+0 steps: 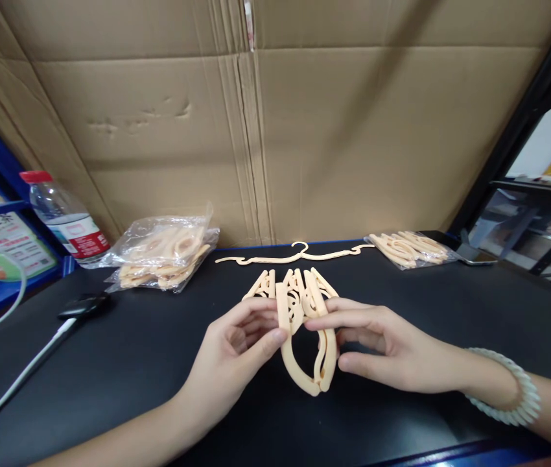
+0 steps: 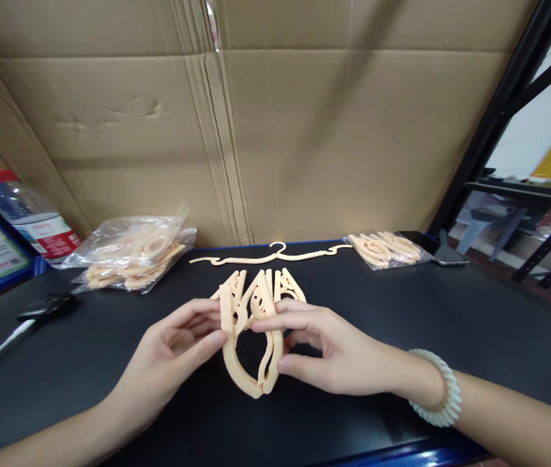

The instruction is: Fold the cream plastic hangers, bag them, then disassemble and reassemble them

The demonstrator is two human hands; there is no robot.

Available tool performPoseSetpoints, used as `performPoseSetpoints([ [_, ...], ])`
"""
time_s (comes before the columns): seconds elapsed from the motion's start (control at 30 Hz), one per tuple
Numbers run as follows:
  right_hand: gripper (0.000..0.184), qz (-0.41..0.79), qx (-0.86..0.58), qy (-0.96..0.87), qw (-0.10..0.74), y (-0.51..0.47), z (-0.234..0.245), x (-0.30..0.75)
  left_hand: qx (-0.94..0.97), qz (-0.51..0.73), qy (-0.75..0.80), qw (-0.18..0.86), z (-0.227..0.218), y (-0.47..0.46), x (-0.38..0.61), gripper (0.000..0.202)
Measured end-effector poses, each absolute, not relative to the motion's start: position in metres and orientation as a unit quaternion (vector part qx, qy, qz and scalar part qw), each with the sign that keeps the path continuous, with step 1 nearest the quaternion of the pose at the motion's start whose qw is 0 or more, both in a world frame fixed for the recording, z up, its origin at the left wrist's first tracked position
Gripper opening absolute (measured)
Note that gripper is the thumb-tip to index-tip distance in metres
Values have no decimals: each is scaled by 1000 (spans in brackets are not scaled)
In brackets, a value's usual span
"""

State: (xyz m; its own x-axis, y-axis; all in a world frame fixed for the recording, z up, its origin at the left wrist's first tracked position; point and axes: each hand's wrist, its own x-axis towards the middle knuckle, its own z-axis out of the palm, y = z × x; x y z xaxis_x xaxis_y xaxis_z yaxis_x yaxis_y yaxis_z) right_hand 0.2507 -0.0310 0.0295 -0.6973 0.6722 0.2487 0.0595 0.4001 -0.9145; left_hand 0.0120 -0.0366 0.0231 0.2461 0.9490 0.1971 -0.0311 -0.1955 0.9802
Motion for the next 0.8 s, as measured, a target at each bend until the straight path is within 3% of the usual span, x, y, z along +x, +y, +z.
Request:
performPoseSetpoints([
  [0.17, 48, 479, -219, -800, 289, -33, 28, 251, 600, 472, 385, 519, 23, -35, 14, 23],
  [0.53, 36, 363, -264, -853, 266, -36, 34, 252, 566, 469, 428, 526, 21, -35, 15, 27],
  [0.8, 29, 373, -258, -861, 229, -36, 38, 252, 585, 456, 428, 516, 19, -34, 16, 28],
])
